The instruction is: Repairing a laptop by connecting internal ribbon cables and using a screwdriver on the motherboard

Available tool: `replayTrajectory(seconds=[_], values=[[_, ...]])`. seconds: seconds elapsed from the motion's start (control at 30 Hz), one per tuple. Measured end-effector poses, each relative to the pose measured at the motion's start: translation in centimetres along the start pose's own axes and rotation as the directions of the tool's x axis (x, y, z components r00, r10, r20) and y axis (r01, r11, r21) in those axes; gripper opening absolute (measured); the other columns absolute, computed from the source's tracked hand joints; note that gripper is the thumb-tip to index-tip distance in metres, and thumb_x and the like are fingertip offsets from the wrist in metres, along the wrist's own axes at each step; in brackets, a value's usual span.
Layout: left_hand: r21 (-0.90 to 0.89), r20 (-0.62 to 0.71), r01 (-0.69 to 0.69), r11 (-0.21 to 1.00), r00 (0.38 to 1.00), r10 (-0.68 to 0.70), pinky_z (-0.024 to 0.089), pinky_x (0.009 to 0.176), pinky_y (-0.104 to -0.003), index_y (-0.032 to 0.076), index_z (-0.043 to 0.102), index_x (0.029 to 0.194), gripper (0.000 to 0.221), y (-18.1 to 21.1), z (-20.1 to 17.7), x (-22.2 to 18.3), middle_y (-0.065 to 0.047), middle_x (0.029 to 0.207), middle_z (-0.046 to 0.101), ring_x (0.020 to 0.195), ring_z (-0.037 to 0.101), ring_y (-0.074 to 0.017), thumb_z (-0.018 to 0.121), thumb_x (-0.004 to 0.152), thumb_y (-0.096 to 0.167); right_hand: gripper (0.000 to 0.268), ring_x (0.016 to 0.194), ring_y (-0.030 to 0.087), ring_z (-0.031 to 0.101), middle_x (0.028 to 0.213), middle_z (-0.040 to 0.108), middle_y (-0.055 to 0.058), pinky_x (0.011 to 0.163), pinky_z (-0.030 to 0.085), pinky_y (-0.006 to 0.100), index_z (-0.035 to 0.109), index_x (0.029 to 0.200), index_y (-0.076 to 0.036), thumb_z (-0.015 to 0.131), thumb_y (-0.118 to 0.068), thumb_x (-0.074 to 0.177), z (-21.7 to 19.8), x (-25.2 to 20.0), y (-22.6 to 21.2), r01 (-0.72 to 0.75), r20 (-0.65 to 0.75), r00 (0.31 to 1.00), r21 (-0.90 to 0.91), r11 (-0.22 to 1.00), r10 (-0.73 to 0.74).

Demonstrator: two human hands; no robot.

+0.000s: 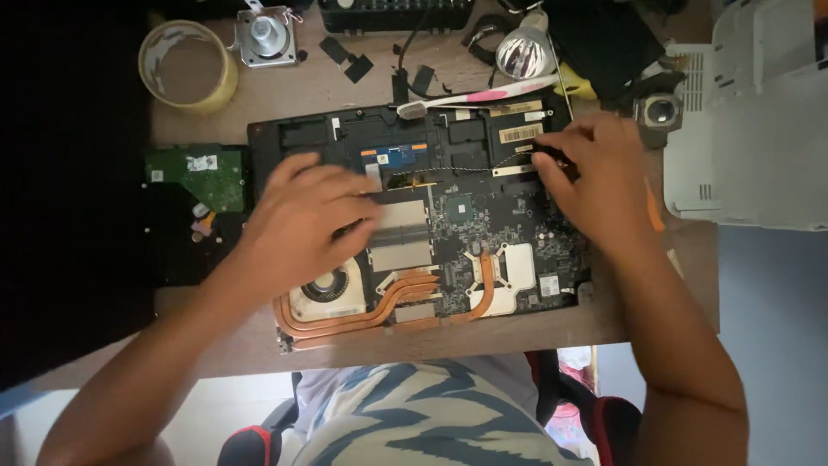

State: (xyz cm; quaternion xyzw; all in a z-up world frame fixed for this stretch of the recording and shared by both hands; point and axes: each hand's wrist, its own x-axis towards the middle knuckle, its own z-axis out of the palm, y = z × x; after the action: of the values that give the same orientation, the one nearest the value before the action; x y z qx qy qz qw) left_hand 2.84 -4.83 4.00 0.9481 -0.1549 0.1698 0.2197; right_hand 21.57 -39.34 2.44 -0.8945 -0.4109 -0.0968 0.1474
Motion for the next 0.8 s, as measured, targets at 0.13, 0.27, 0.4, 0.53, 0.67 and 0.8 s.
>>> replayTrajectory(seconds=[0.13,0.27,0.4,0.53,0.67,0.8], values=[[-0.03,0.025,-0.009,1.0,1.0,0.009,0.039,0.107,-0.051,0.024,0.078,0.106,0.014,1.8,2.8,5.3,0.0,0.118,0.075,0.112,0.068,-0.0252,0.075,0.093,0.03,0.012,0.108,0.04,0.061,0.11,0.064,0.012,0.093,0.047,0.048,0.079,0.11,-0.018,0.079,-0.026,0.102,1.7,-0.5,0.7,-0.005,-0.054,0.998,0.108,0.994,0.011],[-0.015,0.017,-0.016,1.0,1.0,0.016,0.039,0.104,-0.055,0.019,0.074,0.115,0.028,2.7,8.5,9.0,-0.005,0.122,0.071,0.117,0.064,-0.0294,0.077,0.09,0.032,0.005,0.109,0.039,0.061,0.111,0.066,0.01,0.096,0.045,0.05,0.072,0.107,-0.017,0.07,-0.021,0.105,2.3,-0.8,1.8,0.019,-0.057,0.998,0.263,0.965,-0.004],[0.017,0.092,-0.028,0.999,0.995,0.026,0.041,0.102,-0.053,0.022,0.073,0.11,0.028,2.0,10.0,8.7,-0.003,0.124,0.069,0.12,0.062,-0.0263,0.073,0.089,0.04,0.006,0.107,0.039,0.061,0.111,0.066,0.008,0.095,0.046,0.049,0.071,0.108,-0.015,0.067,-0.02,0.108,0.7,-0.6,1.2,-0.06,-0.029,0.996,0.413,0.909,0.079],[-0.252,0.098,-0.011,0.968,0.994,0.037,0.047,0.094,-0.05,0.016,0.075,0.103,0.011,1.0,8.2,8.2,-0.006,0.108,0.072,0.107,0.066,-0.0312,0.07,0.098,0.026,0.009,0.108,0.038,0.064,0.109,0.069,0.011,0.097,0.047,0.046,0.073,0.112,-0.014,0.068,-0.017,0.105,0.2,-0.3,0.3,-0.144,-0.024,0.984,0.47,0.871,0.176],[-0.339,0.101,0.073,0.938,0.994,-0.041,0.051,0.075,-0.04,0.018,0.077,0.104,0.012,1.1,7.6,8.2,-0.001,0.082,0.07,0.078,0.068,-0.0244,0.071,0.099,0.026,0.017,0.104,0.036,0.064,0.107,0.067,0.017,0.098,0.047,0.044,0.069,0.121,-0.003,0.055,-0.006,0.111,0.7,-0.6,0.6,-0.233,-0.116,0.913,0.638,0.734,0.39],[-0.353,0.137,0.093,0.931,0.989,-0.047,0.051,0.07,-0.04,0.018,0.077,0.103,0.012,1.7,7.8,8.0,-0.002,0.08,0.07,0.077,0.069,-0.0259,0.071,0.098,0.028,0.018,0.1,0.029,0.061,0.103,0.064,0.017,0.096,0.048,0.044,0.067,0.123,0.002,0.053,-0.002,0.111,1.7,-0.8,2.2,-0.272,-0.148,0.866,0.663,0.697,0.478]])
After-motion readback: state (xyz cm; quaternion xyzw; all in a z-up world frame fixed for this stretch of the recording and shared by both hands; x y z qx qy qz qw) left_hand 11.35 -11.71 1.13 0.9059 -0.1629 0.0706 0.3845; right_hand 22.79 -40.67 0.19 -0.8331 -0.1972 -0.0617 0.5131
